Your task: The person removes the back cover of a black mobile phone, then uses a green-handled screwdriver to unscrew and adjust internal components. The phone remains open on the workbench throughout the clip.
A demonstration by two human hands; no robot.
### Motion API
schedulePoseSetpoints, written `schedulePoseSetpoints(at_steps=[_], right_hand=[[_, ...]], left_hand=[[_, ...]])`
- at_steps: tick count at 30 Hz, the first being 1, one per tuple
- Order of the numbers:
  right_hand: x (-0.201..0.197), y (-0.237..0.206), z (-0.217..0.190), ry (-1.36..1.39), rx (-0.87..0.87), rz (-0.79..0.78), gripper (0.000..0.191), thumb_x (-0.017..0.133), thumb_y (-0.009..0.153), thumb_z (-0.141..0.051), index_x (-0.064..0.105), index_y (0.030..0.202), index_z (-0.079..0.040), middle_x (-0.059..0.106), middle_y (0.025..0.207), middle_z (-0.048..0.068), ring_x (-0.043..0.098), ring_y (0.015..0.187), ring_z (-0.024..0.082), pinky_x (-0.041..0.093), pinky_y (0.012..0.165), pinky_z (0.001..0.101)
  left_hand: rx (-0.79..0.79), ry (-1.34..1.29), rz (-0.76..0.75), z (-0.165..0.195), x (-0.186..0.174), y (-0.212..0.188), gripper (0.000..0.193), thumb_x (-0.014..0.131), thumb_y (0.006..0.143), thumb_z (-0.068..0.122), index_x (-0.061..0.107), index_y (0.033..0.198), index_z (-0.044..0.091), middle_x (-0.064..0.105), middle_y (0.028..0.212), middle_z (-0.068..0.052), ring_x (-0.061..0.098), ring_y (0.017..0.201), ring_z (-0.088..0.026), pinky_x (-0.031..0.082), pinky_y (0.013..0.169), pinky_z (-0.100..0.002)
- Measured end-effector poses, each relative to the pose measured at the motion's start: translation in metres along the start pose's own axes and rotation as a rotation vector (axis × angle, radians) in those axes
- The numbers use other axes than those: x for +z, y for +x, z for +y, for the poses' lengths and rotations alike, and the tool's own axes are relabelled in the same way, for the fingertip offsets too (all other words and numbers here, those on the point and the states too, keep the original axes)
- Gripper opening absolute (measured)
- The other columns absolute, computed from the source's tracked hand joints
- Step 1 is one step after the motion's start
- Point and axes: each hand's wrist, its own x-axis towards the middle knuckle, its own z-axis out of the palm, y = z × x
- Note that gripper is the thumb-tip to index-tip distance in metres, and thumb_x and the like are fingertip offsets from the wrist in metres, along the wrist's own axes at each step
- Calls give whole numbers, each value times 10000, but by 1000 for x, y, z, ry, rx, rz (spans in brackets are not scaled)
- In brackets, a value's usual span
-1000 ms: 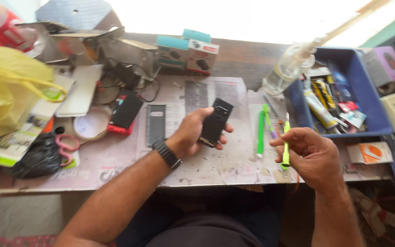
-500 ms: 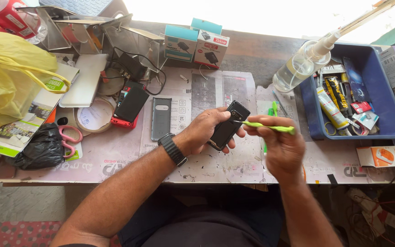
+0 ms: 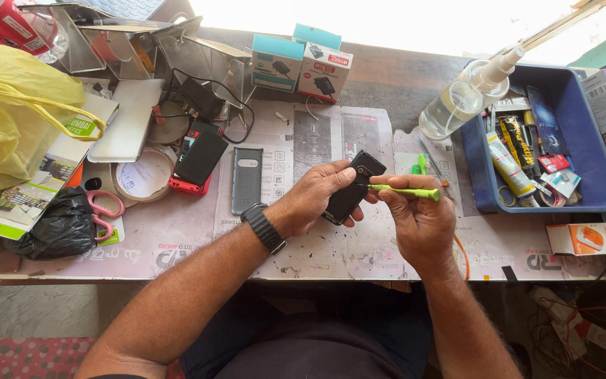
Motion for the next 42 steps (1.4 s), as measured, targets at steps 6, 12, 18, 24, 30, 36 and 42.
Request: schedulePoseSetpoints(at_steps=[6, 12, 18, 24, 30, 36, 42], right_hand=[[-1, 3, 7, 209, 145, 33, 129, 609, 1048, -47, 532, 1142, -4, 738, 1096, 158, 753, 938, 193, 647, 867, 330], [-1, 1, 14, 237, 197, 55, 106, 606, 1061, -37, 546, 1133, 14, 733, 1089, 186, 734, 941, 212, 642, 882, 354], [-3, 5, 26, 415, 254, 56, 108, 600, 1051, -39, 544, 1126, 13, 731, 1047, 219, 747, 885, 243, 655, 819, 384], [-6, 5, 31, 541, 331, 65, 102, 583, 1045, -32, 542, 1129, 8, 731, 1043, 226, 748, 876, 248, 659, 797, 406], [-5, 2, 34, 574, 352, 81, 92, 589, 1056, -42, 570, 1119, 22, 727, 1051, 235, 742, 882, 264, 658, 803, 437], [-6, 2, 40, 729, 378, 135, 96, 605, 1050, -60, 572, 1133, -24, 726, 1092, 233, 742, 927, 287, 645, 822, 452], [-18, 1, 36, 676, 187, 201, 92, 573, 1110, -97, 579, 1193, -57, 717, 1059, 181, 737, 976, 287, 644, 900, 442]], left_hand=[[46, 45, 21, -4, 0, 1, 428, 421, 1069, 330, 603, 1202, -34, 722, 924, -161, 703, 647, -152, 600, 518, -288], [87, 116, 39, -8, 1, 1, 396, 426, 1059, 300, 608, 1180, -31, 730, 888, -145, 688, 612, -125, 595, 486, -265], [91, 128, 58, -12, 1, 1, 392, 442, 1053, 294, 614, 1169, -39, 720, 843, -139, 675, 566, -112, 575, 443, -246], [74, 113, 58, -11, 2, 1, 380, 436, 1051, 289, 609, 1152, -35, 718, 827, -138, 677, 555, -113, 568, 432, -247], [53, 116, 55, -9, 2, 2, 377, 449, 1037, 272, 610, 1168, -43, 725, 847, -147, 677, 557, -114, 568, 435, -247], [18, 80, 73, -7, 3, 2, 366, 468, 997, 224, 580, 1226, -38, 728, 893, -164, 681, 582, -124, 575, 459, -262], [-11, 41, 71, -3, 2, 3, 407, 470, 979, 215, 544, 1296, -30, 729, 918, -170, 678, 602, -135, 576, 478, -276]])
